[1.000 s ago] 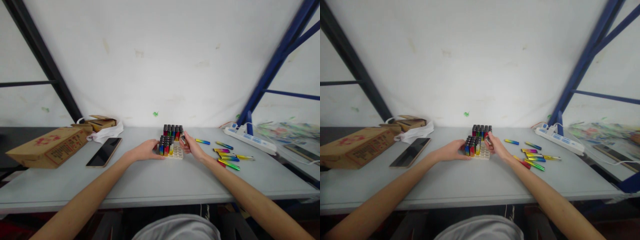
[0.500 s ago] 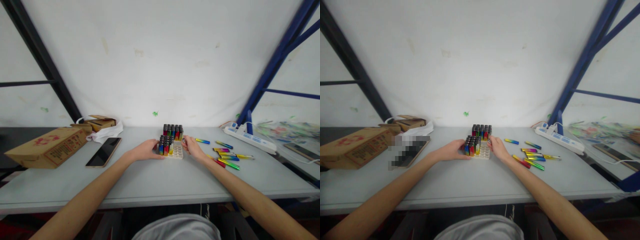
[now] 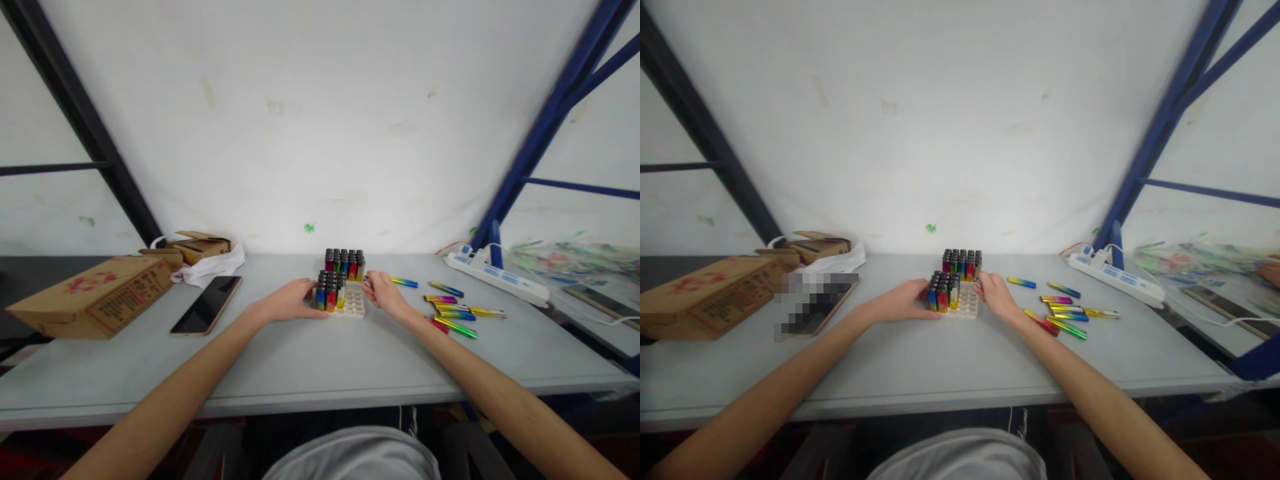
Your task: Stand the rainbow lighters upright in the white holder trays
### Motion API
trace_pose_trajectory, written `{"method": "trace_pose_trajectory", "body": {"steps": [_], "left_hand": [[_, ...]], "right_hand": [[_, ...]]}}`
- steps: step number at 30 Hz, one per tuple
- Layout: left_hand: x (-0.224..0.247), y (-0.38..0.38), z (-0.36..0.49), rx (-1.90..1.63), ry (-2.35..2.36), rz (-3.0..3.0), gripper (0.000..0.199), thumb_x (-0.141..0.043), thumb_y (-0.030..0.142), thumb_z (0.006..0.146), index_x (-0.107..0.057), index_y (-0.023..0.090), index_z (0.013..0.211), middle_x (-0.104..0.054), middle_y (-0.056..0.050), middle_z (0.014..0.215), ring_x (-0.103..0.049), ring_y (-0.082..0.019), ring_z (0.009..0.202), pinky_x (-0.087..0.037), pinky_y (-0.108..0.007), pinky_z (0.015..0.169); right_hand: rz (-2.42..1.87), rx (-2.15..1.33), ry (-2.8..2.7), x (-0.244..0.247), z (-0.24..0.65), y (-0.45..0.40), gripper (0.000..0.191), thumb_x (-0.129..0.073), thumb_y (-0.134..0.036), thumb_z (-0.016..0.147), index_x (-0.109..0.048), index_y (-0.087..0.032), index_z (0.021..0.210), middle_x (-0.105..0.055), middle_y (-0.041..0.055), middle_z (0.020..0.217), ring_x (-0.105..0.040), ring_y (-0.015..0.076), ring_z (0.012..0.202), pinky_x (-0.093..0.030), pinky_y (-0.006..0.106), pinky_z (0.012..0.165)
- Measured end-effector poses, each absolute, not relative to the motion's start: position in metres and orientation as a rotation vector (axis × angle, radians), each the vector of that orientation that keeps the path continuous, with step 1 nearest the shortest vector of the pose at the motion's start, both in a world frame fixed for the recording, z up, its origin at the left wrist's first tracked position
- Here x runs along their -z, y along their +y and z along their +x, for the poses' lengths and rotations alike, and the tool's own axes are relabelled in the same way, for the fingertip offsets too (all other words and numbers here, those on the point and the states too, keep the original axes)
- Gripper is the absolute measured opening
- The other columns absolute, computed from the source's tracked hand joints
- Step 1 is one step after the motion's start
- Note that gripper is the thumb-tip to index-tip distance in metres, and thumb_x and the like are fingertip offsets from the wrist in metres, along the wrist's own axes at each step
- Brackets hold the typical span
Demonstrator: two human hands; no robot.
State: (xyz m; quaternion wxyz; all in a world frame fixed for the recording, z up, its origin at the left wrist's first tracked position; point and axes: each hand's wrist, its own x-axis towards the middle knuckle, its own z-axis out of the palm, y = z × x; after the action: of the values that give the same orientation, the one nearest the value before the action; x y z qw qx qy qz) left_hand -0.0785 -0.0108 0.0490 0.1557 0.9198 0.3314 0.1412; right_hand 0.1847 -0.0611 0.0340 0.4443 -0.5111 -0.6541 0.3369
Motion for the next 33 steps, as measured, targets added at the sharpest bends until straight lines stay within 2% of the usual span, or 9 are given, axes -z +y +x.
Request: {"method": "trace_pose_trajectory", "body": {"steps": [4, 8, 12, 14, 16, 18, 22, 28, 33], "left_hand": [[-0.048, -0.011, -0.079, -0.416, 0.947, 2.633, 0.065, -0.071, 0.073, 0.073, -0.068, 0.016, 0.105, -0.07, -0.009, 0.096, -0.063, -0.026, 0.083, -0.047, -0.033, 0.075], [-0.047, -0.01, -0.079, -0.41, 0.972, 2.63, 0.066, -0.07, 0.074, 0.072, -0.068, 0.016, 0.102, -0.069, -0.008, 0.09, -0.063, -0.026, 0.079, -0.047, -0.032, 0.071], [-0.046, -0.01, -0.079, -0.415, 0.956, 2.617, 0.066, -0.071, 0.074, 0.072, -0.068, 0.016, 0.104, -0.07, -0.008, 0.093, -0.063, -0.026, 0.082, -0.047, -0.032, 0.073], [-0.046, -0.01, -0.079, -0.409, 0.952, 2.621, 0.065, -0.071, 0.073, 0.073, -0.068, 0.016, 0.105, -0.07, -0.009, 0.094, -0.064, -0.026, 0.083, -0.047, -0.033, 0.074], [-0.047, -0.01, -0.079, -0.406, 0.95, 2.619, 0.065, -0.072, 0.071, 0.073, -0.068, 0.016, 0.106, -0.07, -0.009, 0.095, -0.064, -0.027, 0.084, -0.047, -0.033, 0.074], [-0.047, -0.01, -0.079, -0.41, 0.946, 2.606, 0.064, -0.073, 0.07, 0.073, -0.068, 0.016, 0.106, -0.07, -0.008, 0.096, -0.065, -0.027, 0.084, -0.048, -0.032, 0.074], [-0.048, -0.011, -0.078, -0.42, 0.949, 2.6, 0.062, -0.074, 0.069, 0.072, -0.068, 0.017, 0.106, -0.071, -0.008, 0.097, -0.065, -0.027, 0.085, -0.048, -0.032, 0.074], [-0.048, -0.012, -0.079, -0.421, 0.965, 2.598, 0.063, -0.075, 0.069, 0.07, -0.069, 0.017, 0.105, -0.07, -0.008, 0.093, -0.064, -0.026, 0.081, -0.046, -0.032, 0.071], [-0.048, -0.012, -0.079, -0.424, 0.963, 2.601, 0.064, -0.074, 0.07, 0.07, -0.068, 0.017, 0.104, -0.07, -0.008, 0.092, -0.064, -0.026, 0.081, -0.046, -0.032, 0.07]], "right_hand": [[-1.27, -0.988, -1.507, -0.037, 0.181, -0.064, 0.053, -0.034, -0.065, 0.095, -0.03, -0.026, 0.059, -0.025, -0.0063, 0.048, -0.023, 0.0107, 0.044, -0.02, 0.027, 0.043], [-1.188, -1.119, -1.505, -0.042, 0.18, -0.069, 0.063, -0.028, -0.079, 0.094, -0.047, -0.022, 0.072, -0.025, -0.0076, 0.055, -0.02, 0.0105, 0.046, -0.018, 0.025, 0.044], [-1.068, -0.995, -1.649, -0.045, 0.182, -0.071, 0.054, -0.036, -0.071, 0.097, -0.056, -0.021, 0.097, -0.041, -0.0049, 0.067, -0.037, 0.0122, 0.053, -0.033, 0.025, 0.05], [-1.049, -0.853, -1.738, -0.046, 0.183, -0.071, 0.046, -0.043, -0.065, 0.098, -0.057, -0.021, 0.1, -0.052, -0.0014, 0.076, -0.049, 0.0142, 0.064, -0.043, 0.027, 0.06], [-1.049, -0.699, -1.819, -0.045, 0.184, -0.07, 0.04, -0.053, -0.06, 0.096, -0.058, -0.02, 0.094, -0.059, 0.002, 0.085, -0.056, 0.0164, 0.076, -0.047, 0.028, 0.07], [-1.074, -0.59, -1.898, -0.043, 0.185, -0.069, 0.037, -0.057, -0.057, 0.095, -0.059, -0.02, 0.087, -0.062, 0.0029, 0.085, -0.057, 0.017, 0.077, -0.047, 0.028, 0.07], [-1.128, -0.571, -1.929, -0.039, 0.186, -0.069, 0.038, -0.058, -0.057, 0.095, -0.059, -0.021, 0.086, -0.064, 0.0003, 0.071, -0.057, 0.0157, 0.063, -0.043, 0.027, 0.06], [-1.115, -0.549, -2.03, -0.041, 0.183, -0.075, 0.033, -0.06, -0.054, 0.095, -0.059, -0.022, 0.087, -0.074, 0.0036, 0.077, -0.067, 0.0182, 0.066, -0.046, 0.028, 0.062], [-1.107, -0.469, -2.151, -0.041, 0.179, -0.075, 0.032, -0.061, -0.053, 0.096, -0.059, -0.022, 0.089, -0.073, 0.0025, 0.075, -0.064, 0.017, 0.063, -0.043, 0.026, 0.06]]}}
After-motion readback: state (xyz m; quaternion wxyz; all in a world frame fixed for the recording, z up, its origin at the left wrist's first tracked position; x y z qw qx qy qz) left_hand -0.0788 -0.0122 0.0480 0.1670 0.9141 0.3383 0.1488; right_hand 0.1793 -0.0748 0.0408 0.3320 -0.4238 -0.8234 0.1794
